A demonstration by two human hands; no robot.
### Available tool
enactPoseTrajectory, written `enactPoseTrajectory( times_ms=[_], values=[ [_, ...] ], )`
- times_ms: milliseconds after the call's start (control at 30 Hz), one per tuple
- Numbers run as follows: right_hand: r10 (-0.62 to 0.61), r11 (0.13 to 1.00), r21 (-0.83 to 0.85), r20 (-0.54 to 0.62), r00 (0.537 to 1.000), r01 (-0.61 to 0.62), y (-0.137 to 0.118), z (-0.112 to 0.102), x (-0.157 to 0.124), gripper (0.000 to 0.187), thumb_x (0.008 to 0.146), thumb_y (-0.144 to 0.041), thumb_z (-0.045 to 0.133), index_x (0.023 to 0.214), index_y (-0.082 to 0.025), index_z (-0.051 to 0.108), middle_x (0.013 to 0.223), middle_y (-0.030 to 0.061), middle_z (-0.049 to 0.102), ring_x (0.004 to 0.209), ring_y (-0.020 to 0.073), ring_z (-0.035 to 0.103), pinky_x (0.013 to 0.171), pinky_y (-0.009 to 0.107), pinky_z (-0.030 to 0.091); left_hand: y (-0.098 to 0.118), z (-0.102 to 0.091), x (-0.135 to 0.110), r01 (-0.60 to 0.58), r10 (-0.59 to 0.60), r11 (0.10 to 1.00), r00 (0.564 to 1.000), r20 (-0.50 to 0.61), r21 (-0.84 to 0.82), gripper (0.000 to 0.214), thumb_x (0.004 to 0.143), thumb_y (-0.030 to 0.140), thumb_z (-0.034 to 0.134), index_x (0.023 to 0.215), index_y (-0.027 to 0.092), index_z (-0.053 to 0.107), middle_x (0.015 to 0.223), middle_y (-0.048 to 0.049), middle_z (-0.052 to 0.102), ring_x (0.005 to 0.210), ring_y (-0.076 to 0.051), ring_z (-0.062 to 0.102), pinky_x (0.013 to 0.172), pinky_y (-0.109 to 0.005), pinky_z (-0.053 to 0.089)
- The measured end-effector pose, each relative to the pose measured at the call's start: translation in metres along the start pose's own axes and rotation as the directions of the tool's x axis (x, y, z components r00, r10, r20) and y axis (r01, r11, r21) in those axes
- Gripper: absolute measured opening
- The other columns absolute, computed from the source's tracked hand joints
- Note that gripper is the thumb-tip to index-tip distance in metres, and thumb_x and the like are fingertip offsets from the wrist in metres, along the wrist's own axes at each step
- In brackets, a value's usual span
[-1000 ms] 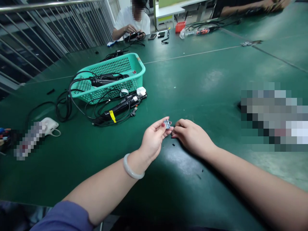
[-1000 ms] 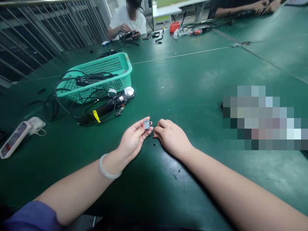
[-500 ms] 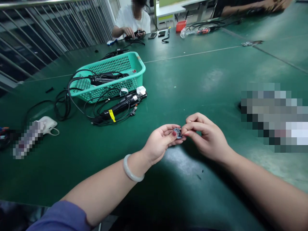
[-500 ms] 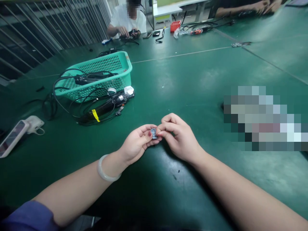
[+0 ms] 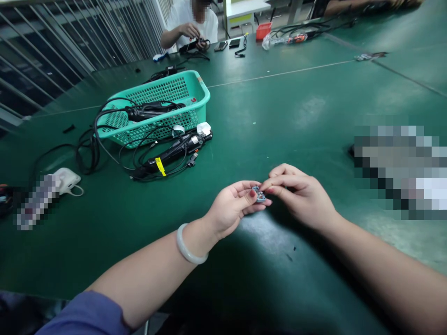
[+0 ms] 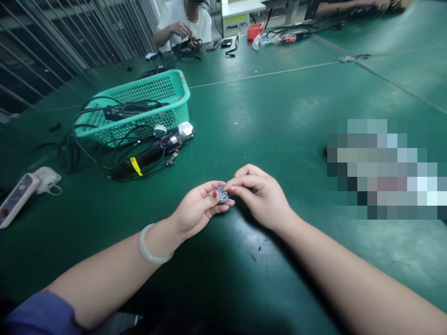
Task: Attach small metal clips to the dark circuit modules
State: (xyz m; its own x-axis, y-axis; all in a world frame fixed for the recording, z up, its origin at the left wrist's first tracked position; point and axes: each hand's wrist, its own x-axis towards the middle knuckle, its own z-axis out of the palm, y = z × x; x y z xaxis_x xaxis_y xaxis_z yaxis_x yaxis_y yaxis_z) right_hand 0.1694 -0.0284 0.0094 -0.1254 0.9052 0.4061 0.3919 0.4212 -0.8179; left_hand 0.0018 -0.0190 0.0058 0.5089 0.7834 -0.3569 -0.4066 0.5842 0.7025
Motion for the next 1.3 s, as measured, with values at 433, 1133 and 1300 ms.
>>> enactPoseTrajectory(
  times_ms=[433, 1133, 1300],
  values=[
    [0.139, 0.833, -0.551, 0.103, 0.985, -0.06, 0.025, -0.008, 0.0, 0.014, 0.081, -0.026, 0.059, 0.086, -0.021, 0.071, 0.089, 0.0046, 0.068, 0.085, 0.0206, 0.06, 0.076, 0.035, 0.049, 0.006, -0.003, 0.006, -0.091, 0.061, 0.981, 0.983, -0.171, -0.17, 0.012, 0.087, 0.013, 0.052, 0.093, 0.011, 0.061, 0.082, -0.0031, 0.066, 0.076, -0.008, 0.067, 0.073, -0.016, 0.054],
    [0.029, 0.859, -0.481, 0.39, 0.92, 0.177, -0.003, 0.018, -0.016, 0.02, 0.086, -0.016, 0.05, 0.075, -0.018, 0.067, 0.076, 0.0052, 0.066, 0.077, 0.0184, 0.062, 0.074, 0.033, 0.05, 0.001, -0.004, 0.007, -0.222, 0.216, 0.975, 0.945, -0.247, 0.003, 0.028, 0.069, 0.006, 0.068, 0.096, 0.013, 0.061, 0.083, -0.0016, 0.067, 0.086, -0.01, 0.065, 0.09, -0.026, 0.047],
    [-0.029, 0.888, -0.439, 0.247, 0.969, 0.139, -0.003, 0.007, -0.012, 0.018, 0.085, -0.013, 0.05, 0.075, -0.019, 0.064, 0.076, 0.0026, 0.068, 0.073, 0.016, 0.062, 0.069, 0.029, 0.05, -0.001, -0.005, 0.008, -0.236, 0.244, 0.97, 0.941, -0.234, 0.063, 0.03, 0.064, 0.011, 0.075, 0.092, 0.013, 0.064, 0.082, -0.0021, 0.068, 0.084, -0.011, 0.064, 0.089, -0.027, 0.045]
  ],
)
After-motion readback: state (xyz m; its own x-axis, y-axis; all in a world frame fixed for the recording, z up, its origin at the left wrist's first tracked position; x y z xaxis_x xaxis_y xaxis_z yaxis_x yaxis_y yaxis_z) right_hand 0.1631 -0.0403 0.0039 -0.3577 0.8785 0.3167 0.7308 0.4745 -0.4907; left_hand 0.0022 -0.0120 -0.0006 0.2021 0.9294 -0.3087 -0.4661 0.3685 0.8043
